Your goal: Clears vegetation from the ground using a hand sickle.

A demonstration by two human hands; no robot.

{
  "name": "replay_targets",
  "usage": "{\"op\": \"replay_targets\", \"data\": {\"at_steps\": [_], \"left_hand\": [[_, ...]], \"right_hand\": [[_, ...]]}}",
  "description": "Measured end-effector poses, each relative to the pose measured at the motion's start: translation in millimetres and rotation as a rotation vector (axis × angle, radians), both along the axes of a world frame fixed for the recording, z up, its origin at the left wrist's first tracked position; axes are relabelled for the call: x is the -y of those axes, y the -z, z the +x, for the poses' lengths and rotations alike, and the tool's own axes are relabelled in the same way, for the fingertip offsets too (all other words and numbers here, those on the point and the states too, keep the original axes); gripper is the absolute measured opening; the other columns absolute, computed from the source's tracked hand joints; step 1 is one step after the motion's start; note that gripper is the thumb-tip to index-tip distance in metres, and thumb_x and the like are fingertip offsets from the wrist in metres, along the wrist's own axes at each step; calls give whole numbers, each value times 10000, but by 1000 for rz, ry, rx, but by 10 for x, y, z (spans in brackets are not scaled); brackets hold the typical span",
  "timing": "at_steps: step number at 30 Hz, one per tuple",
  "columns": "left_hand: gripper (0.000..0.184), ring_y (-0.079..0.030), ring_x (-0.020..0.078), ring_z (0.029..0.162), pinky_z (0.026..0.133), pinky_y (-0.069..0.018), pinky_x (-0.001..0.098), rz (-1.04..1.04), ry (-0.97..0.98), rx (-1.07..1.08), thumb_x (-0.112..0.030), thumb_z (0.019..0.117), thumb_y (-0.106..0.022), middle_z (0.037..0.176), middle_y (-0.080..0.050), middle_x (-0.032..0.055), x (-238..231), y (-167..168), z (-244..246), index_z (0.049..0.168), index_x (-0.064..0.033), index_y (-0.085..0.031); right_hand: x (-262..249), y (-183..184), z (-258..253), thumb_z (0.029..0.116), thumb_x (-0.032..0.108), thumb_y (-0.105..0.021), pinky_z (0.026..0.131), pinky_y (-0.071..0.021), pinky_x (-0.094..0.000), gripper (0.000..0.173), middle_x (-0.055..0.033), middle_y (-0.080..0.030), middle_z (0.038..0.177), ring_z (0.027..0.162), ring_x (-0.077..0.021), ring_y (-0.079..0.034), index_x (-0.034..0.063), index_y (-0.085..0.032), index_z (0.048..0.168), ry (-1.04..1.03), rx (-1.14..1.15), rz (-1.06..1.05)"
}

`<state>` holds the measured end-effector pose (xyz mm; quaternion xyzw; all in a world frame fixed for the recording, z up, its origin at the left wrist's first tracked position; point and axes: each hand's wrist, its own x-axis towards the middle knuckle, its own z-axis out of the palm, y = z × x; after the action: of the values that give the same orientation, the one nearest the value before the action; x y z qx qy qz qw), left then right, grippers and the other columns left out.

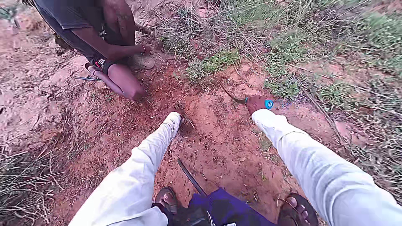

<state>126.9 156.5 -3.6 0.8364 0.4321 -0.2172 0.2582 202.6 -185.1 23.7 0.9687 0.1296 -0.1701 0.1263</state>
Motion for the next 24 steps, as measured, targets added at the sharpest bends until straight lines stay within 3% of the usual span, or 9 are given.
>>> {"op": "replay_targets", "data": {"at_steps": [3, 6, 8, 10, 13, 16, 19, 21, 24], "left_hand": [[623, -487, 343, 1427, 1198, -369, 458, -33, -110, 118, -301, 997, -703, 1473, -529, 286, 215, -126, -104, 1412, 120, -507], [691, -488, 365, 1416, 1178, -397, 454, -107, -407, 373, -194, 973, -741, 1488, -488, 323, 267, 78, -212, 1477, 133, -398], [704, -506, 367, 1400, 1161, -418, 472, -103, -472, 392, -205, 962, -753, 1478, -503, 317, 279, 184, -309, 1488, 108, -405], [706, -513, 367, 1394, 1154, -420, 474, -113, -501, 386, -187, 958, -757, 1477, -508, 315, 313, 322, -403, 1493, 106, -402], [791, -502, 370, 1405, 1163, -422, 468, -157, -523, 427, -185, 952, -767, 1502, -482, 314, 431, 485, -419, 1541, 94, -320], [825, -442, 386, 1456, 1199, -375, 488, -226, -303, 332, -232, 961, -759, 1549, -425, 321, 606, 505, -377, 1574, 60, -291], [842, -415, 416, 1471, 1194, -366, 556, -239, -16, 259, -244, 964, -747, 1590, -392, 290, 807, 543, -310, 1630, -72, -262], [929, -372, 438, 1491, 1194, -337, 599, -148, 211, 122, -340, 925, -780, 1667, -278, 244, 1004, 527, -197, 1651, -150, -233], [1071, -374, 493, 1465, 1144, -371, 659, -69, 551, -45, -473, 822, -853, 1696, -178, 249, 1524, 448, -115, 1658, -222, -233]], "right_hand": [[-62, 109, -257, 1024, -44, -467, 1047, -416, -632, 308, -346, -577, 1308, 1278, -511, -531, -155, -547, 1300, -172, -94, 53], [204, -282, -559, 1051, -75, -345, 1063, -390, -617, 390, -354, -547, 1348, 1286, -511, -515, -160, -450, 1417, -443, -155, -15], [495, -614, -724, 1039, -92, -374, 1012, -423, -592, 391, -318, -587, 1289, 1206, -491, -561, -124, -476, 1415, -574, -120, -77], [800, -845, -884, 1012, -84, -479, 957, -461, -581, 387, -279, -633, 1211, 1137, -476, -600, -61, -541, 1393, -550, -59, -91], [1212, -1096, -1025, 985, -4, -597, 913, -481, -563, 390, -236, -653, 1190, 1128, -458, -615, 18, -579, 1374, -310, -50, -110], [1688, -1058, -1196, 991, 115, -658, 903, -481, -613, 333, -251, -678, 1197, 1141, -482, -621, 59, -657, 1318, -94, 21, 33], [2023, -907, -1433, 1022, 153, -631, 923, -464, -696, 376, -276, -660, 1279, 1193, -520, -609, 76, -634, 1390, 79, -19, 178], [2227, -773, -1515, 1005, 159, -667, 871, -477, -727, 359, -269, -683, 1239, 1137, -523, -639, 91, -665, 1358, 118, -37, 247], [2346, -680, -1493, 980, 144, -696, 882, -491, -702, 348, -237, -704, 1209, 1119, -490, -657, 107, -689, 1326, 80, -22, 225]]}}
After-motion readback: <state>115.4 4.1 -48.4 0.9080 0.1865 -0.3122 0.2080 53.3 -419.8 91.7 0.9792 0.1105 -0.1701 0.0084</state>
